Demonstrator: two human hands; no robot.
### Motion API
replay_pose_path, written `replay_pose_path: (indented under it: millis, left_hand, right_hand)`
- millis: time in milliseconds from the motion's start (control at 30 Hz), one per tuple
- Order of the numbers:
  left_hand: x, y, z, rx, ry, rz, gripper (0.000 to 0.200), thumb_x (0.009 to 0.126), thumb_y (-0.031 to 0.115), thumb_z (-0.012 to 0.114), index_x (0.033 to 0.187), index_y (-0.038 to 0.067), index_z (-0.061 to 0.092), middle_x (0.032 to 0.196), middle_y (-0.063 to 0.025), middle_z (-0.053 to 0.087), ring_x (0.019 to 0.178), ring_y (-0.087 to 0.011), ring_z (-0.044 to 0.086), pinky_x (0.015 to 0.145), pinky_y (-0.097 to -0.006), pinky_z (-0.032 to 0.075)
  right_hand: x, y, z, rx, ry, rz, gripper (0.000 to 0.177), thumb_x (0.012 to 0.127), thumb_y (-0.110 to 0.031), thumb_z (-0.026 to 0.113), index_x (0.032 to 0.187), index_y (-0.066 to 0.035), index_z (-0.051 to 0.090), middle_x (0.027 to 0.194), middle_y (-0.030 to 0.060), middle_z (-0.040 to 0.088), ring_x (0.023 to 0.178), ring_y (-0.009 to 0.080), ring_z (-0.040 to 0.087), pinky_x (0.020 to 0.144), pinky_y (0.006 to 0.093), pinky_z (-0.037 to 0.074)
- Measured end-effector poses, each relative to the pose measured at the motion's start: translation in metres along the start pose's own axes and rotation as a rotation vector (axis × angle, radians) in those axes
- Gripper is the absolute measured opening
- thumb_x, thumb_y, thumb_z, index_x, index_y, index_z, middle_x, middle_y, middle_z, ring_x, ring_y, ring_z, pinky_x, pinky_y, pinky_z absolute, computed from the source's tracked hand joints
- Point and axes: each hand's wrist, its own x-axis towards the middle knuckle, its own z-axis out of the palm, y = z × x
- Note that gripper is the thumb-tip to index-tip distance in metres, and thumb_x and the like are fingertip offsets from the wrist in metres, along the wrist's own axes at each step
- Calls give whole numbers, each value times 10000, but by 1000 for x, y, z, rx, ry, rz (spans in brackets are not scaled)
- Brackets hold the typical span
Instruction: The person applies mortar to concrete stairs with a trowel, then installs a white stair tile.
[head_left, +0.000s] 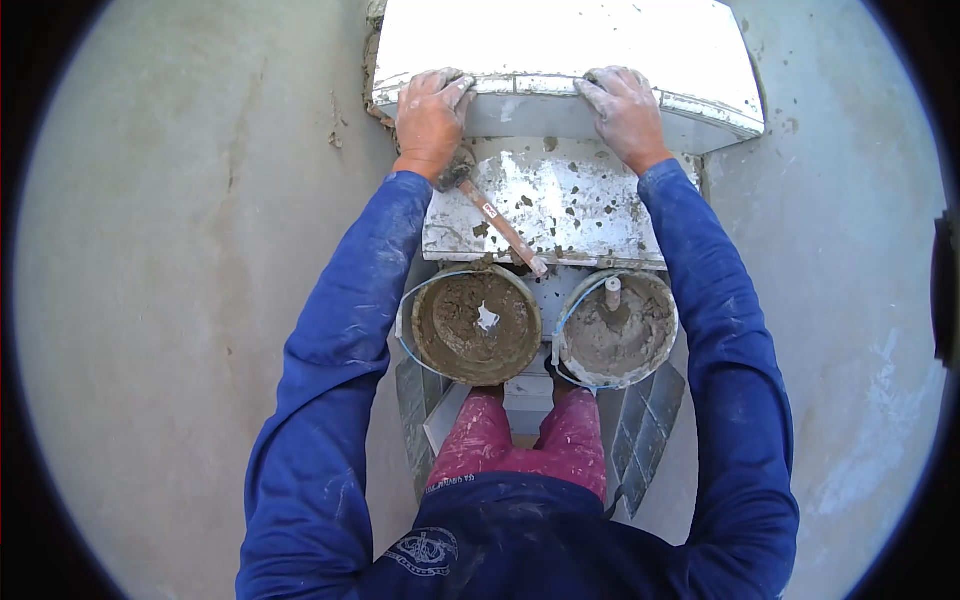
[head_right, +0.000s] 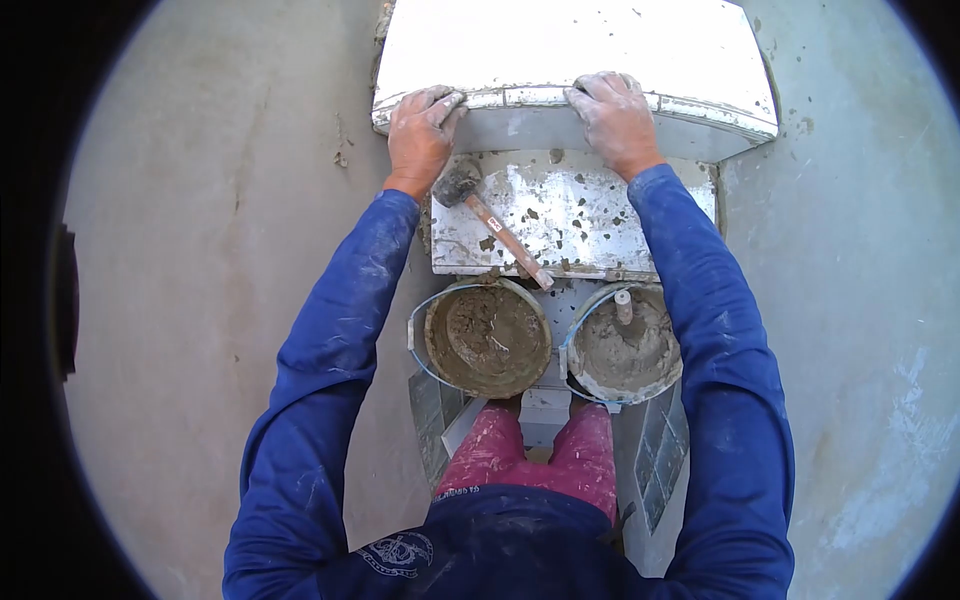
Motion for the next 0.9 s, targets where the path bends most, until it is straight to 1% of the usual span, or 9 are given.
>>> replay_pose_path:
  millis: [100, 267, 400, 700, 900]
  left_hand:
    - [3, -2, -3, -55, -74, -29, 184, 852, 252, 708, 981, 131, 758, 1062, -13, 674, 1049, -243, 590, 926, -373, 469]
    - [5, -3, -3, -97, -41, -4, 169, 839, 226, 719, 972, 129, 756, 1026, -12, 676, 1001, -242, 600, 890, -363, 501]
    - [8, -2, -7, -99, -41, -1, 159, 838, 229, 735, 967, 140, 762, 1022, 4, 701, 992, -222, 622, 863, -338, 518]
    - [5, -1, -5, -91, 5, 0, 159, 839, 227, 730, 966, 135, 759, 1031, -7, 697, 997, -233, 617, 868, -358, 519]
    - [3, -6, -3, -96, -14, 10, 170, 845, 216, 721, 985, 125, 753, 1050, -17, 690, 1022, -243, 608, 888, -358, 512]
  right_hand:
    - [4, -1, 0, 37, 12, 5, 204, 860, -187, 666, 1034, -120, 750, 1094, 32, 667, 1086, 235, 594, 1009, 451, 446]
    - [11, -2, -5, 6, -7, -13, 189, 836, -198, 693, 996, -114, 751, 1067, 24, 666, 1045, 229, 598, 984, 428, 454]
    - [10, -2, -3, 10, -4, 6, 164, 835, -193, 692, 969, -119, 751, 1036, 11, 662, 1017, 232, 592, 969, 437, 447]
    - [18, -8, -8, 30, -4, 25, 123, 848, -178, 687, 934, -123, 756, 997, 0, 655, 984, 232, 574, 948, 424, 432]
    - [17, -9, -5, 36, -10, 33, 120, 839, -169, 691, 929, -124, 756, 1001, -2, 653, 977, 234, 569, 932, 421, 436]
